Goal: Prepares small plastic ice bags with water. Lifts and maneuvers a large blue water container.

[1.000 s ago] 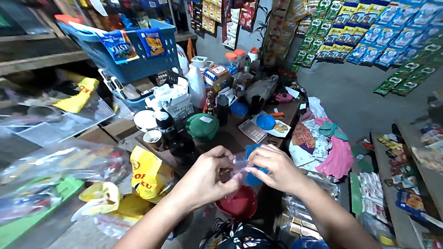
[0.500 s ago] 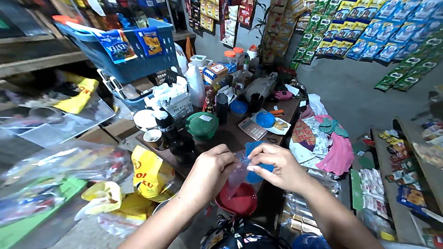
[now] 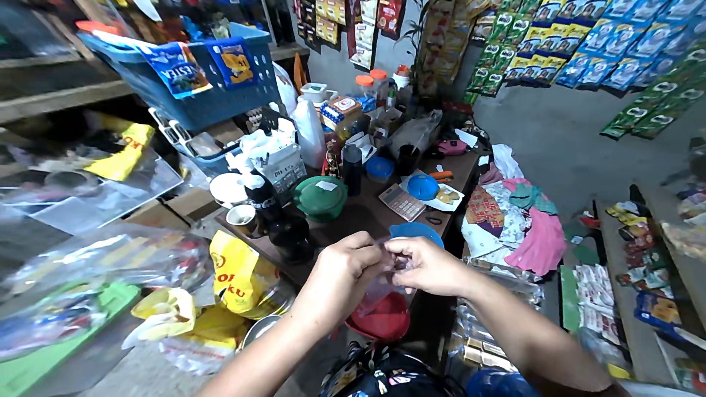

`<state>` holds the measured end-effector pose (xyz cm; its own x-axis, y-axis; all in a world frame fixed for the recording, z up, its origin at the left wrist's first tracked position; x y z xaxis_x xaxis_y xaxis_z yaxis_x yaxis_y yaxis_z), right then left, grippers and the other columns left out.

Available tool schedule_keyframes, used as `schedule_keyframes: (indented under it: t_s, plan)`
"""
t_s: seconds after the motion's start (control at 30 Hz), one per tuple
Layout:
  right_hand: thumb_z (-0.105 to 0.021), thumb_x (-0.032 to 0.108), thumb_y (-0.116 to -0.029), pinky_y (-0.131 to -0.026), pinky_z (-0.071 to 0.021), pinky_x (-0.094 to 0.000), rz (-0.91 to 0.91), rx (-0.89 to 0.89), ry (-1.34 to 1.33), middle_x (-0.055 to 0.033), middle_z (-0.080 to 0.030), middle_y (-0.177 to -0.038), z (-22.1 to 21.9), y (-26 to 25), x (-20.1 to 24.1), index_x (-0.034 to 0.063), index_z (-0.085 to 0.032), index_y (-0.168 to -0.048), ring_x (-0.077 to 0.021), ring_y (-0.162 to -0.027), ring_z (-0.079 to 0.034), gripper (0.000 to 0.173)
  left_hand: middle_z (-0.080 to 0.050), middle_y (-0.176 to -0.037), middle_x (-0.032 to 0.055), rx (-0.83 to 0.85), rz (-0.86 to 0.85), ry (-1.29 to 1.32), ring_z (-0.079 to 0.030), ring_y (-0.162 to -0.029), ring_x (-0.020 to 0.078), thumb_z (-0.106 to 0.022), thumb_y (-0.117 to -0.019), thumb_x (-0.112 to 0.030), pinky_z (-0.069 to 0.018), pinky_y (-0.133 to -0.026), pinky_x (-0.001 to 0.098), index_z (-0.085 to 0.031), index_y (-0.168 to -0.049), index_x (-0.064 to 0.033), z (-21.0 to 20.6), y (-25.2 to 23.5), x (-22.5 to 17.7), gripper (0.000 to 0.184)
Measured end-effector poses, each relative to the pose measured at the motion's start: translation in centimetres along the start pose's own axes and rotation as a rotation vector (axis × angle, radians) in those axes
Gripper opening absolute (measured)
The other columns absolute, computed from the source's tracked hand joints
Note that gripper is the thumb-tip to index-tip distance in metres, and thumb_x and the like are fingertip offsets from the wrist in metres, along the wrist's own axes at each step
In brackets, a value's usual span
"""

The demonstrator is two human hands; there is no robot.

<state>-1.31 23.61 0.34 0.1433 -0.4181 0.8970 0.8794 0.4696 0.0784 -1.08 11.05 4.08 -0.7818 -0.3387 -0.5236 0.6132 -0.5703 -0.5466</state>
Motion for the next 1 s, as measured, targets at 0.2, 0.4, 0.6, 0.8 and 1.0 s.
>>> schedule_keyframes:
  t_s: [0.2,0.4,0.6,0.8,1.0]
  plan:
    - [-0.065,0.002,-0.0937,-0.061,-0.0518,-0.0114,-0.072,0.041,0.024,-0.0021,-0.059,-0.092,0.0,-0.5,0.6,-0.0012,-0.069,-0.094,0.0026,-0.067,-0.058,0.005,-0.073,-0.095,0.0007,-0.12,0.071,0.182,-0.069,-0.085,0.0008,-0.073,-0.0918,-0.017,-0.0576,-0.08,0.0153,-0.077,-0.101,-0.0067,-0.1,0.8,0.7,0.015]
    - [-0.065,0.016,-0.0983,-0.068,-0.0486,-0.0125,0.025,0.069,0.137,-0.0031,-0.062,-0.097,0.2,-0.7,1.3,0.0049,-0.076,-0.102,0.0012,-0.078,-0.058,0.016,-0.059,-0.131,0.0076,0.113,0.296,0.422,-0.058,-0.114,0.009,-0.084,-0.0798,-0.041,-0.0512,-0.093,0.0244,-0.064,-0.132,-0.0058,-3.4,2.7,4.6,0.066]
    - [-0.064,0.02,-0.0992,-0.074,-0.0447,-0.017,0.163,0.09,0.294,-0.004,-0.065,-0.091,0.0,-0.8,2.5,0.0042,-0.077,-0.099,-0.0024,-0.085,-0.056,0.02,-0.066,-0.115,0.0031,0.3,0.148,0.626,-0.053,-0.119,0.005,-0.067,-0.0956,-0.029,-0.0413,-0.106,0.0261,-0.072,-0.104,-0.0015,-6.1,1.7,4.0,0.029]
    - [-0.062,0.017,-0.1,-0.068,-0.0448,-0.0145,0.226,0.086,0.332,-0.0028,-0.062,-0.086,-0.1,-0.2,2.9,0.0044,-0.077,-0.099,-0.0012,-0.078,-0.056,0.02,-0.069,-0.102,-0.0036,0.349,0.046,0.806,-0.058,-0.108,-0.0033,-0.059,-0.1015,-0.014,-0.0456,-0.102,0.0225,-0.071,-0.096,-0.0004,-7.0,1.9,3.6,0.019]
    - [-0.068,0.012,-0.0967,-0.065,-0.0503,-0.0098,0.101,-0.06,-0.094,0.0004,-0.062,-0.093,1.0,0.4,-0.5,0.0006,-0.075,-0.1,0.0043,-0.073,-0.058,0.014,-0.063,-0.111,0.0045,0.209,0.051,0.656,-0.055,-0.113,0.0059,-0.042,-0.1103,-0.03,-0.0437,-0.105,0.0286,-0.068,-0.109,0.0001,-7.1,3.1,3.9,0.04]
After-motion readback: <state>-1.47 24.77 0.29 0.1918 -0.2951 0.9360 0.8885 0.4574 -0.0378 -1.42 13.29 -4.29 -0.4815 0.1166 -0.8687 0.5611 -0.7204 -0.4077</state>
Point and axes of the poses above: each hand's wrist, its own y-axis away from the middle knuckle, its own z-axis out of the back of the hand, x = y × z, the point moved 8 cm from there along -y, towards the middle knuckle
